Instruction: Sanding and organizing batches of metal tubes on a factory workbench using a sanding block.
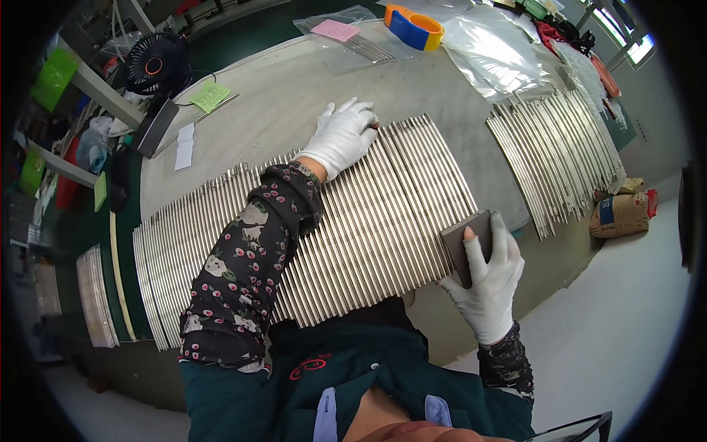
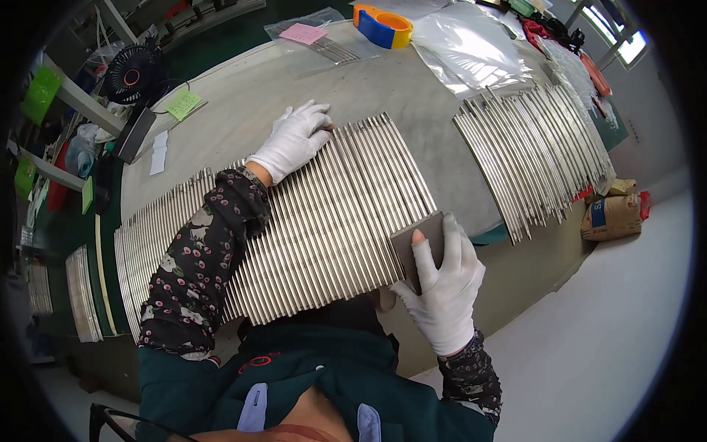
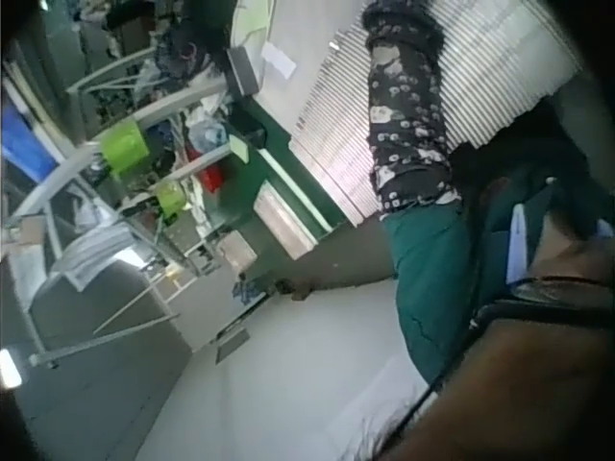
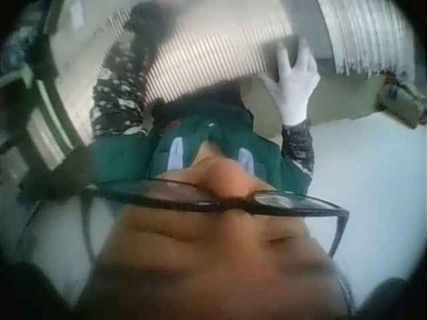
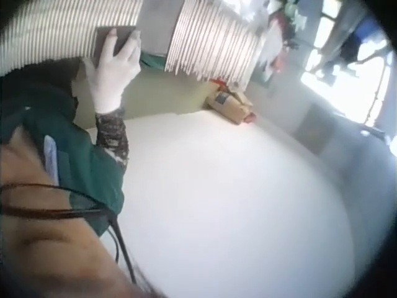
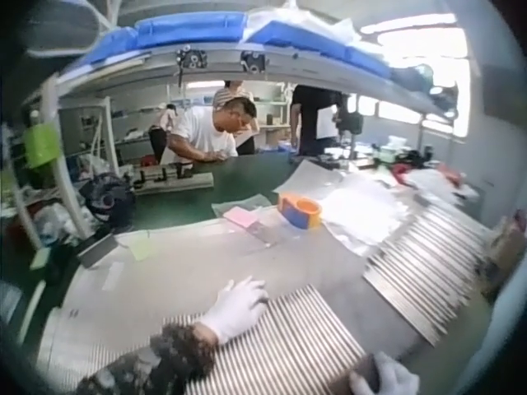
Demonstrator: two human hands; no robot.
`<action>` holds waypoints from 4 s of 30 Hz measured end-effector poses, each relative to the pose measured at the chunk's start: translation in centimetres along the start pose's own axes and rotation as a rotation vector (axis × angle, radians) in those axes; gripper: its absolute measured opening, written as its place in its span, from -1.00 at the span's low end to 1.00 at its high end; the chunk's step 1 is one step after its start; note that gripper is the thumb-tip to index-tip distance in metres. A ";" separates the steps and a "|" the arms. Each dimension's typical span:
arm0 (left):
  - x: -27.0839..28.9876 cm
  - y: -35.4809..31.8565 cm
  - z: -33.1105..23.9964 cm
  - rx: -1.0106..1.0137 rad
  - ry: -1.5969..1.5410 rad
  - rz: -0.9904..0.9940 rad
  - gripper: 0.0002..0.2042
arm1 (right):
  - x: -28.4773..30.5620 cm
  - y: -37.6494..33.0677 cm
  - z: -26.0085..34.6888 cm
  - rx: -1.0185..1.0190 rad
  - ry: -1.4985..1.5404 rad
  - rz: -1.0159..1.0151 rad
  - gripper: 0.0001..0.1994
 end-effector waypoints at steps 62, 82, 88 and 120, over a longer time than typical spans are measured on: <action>-0.6 -2.4 1.3 0.401 -1.217 -0.441 -0.84 | -2.5 14.3 7.8 0.224 0.159 0.077 -0.52; 0.9 -0.4 1.4 0.304 -0.644 -0.297 -0.77 | -1.1 9.0 -2.3 -0.067 0.131 -0.123 -0.50; 3.1 0.7 0.0 0.228 0.121 -0.252 -0.73 | -0.7 6.5 -0.9 -0.013 0.138 -0.044 -0.46; 0.1 2.2 1.6 0.399 -0.051 -0.029 -0.62 | -3.1 4.4 0.7 -0.049 0.165 0.095 -0.30</action>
Point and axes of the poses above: each hand's wrist, its own y-axis towards the middle knuckle, its own x-axis out of the back of the hand, z = x × y, the point moved 10 cm from there along y, towards the middle knuckle, and after that the axes turned 9 degrees about -x, right-handed, at the moved point
